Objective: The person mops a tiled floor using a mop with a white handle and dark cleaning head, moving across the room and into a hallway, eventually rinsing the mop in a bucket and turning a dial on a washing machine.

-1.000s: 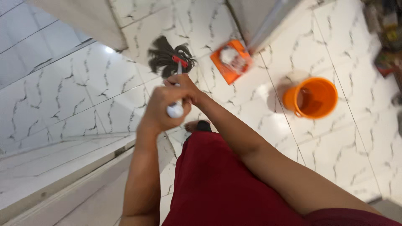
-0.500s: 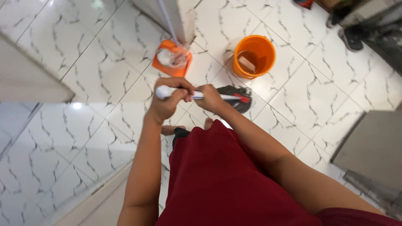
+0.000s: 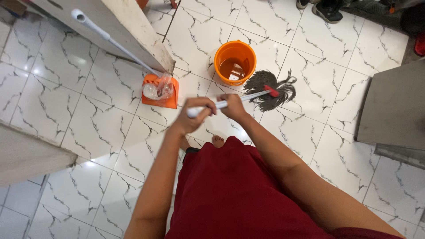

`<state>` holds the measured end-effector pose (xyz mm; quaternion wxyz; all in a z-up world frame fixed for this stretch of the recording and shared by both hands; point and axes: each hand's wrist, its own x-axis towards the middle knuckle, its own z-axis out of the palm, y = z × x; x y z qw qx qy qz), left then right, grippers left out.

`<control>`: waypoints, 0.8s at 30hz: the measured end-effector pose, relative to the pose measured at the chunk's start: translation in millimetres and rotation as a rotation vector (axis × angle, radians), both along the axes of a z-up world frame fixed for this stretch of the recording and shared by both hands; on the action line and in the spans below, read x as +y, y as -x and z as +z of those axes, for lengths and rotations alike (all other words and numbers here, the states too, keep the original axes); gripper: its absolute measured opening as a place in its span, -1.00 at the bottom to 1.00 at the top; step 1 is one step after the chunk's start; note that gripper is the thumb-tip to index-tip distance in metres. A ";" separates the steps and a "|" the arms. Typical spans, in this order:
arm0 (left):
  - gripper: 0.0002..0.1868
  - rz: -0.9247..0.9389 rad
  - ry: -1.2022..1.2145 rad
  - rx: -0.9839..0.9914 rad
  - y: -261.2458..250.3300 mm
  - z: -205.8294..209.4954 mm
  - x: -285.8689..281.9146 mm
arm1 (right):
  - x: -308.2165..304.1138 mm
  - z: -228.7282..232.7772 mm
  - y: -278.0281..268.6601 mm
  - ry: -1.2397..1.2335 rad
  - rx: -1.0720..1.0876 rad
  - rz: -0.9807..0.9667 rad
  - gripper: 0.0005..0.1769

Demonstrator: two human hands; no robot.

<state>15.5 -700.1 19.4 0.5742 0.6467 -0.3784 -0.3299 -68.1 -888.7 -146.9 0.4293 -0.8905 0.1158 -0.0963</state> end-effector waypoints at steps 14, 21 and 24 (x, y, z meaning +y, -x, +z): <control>-0.85 0.134 0.203 -0.084 -68.3 160.5 -40.8 | 35.4 34.5 -81.6 -0.355 0.028 0.225 -0.75; -0.53 0.220 0.496 -0.384 -105.8 170.1 -75.5 | -13.0 17.0 -120.3 -0.293 -0.027 0.225 -0.80; -0.43 0.307 0.409 -0.540 -125.2 159.2 -74.3 | -49.2 78.2 -148.8 -0.254 -0.157 0.148 -0.78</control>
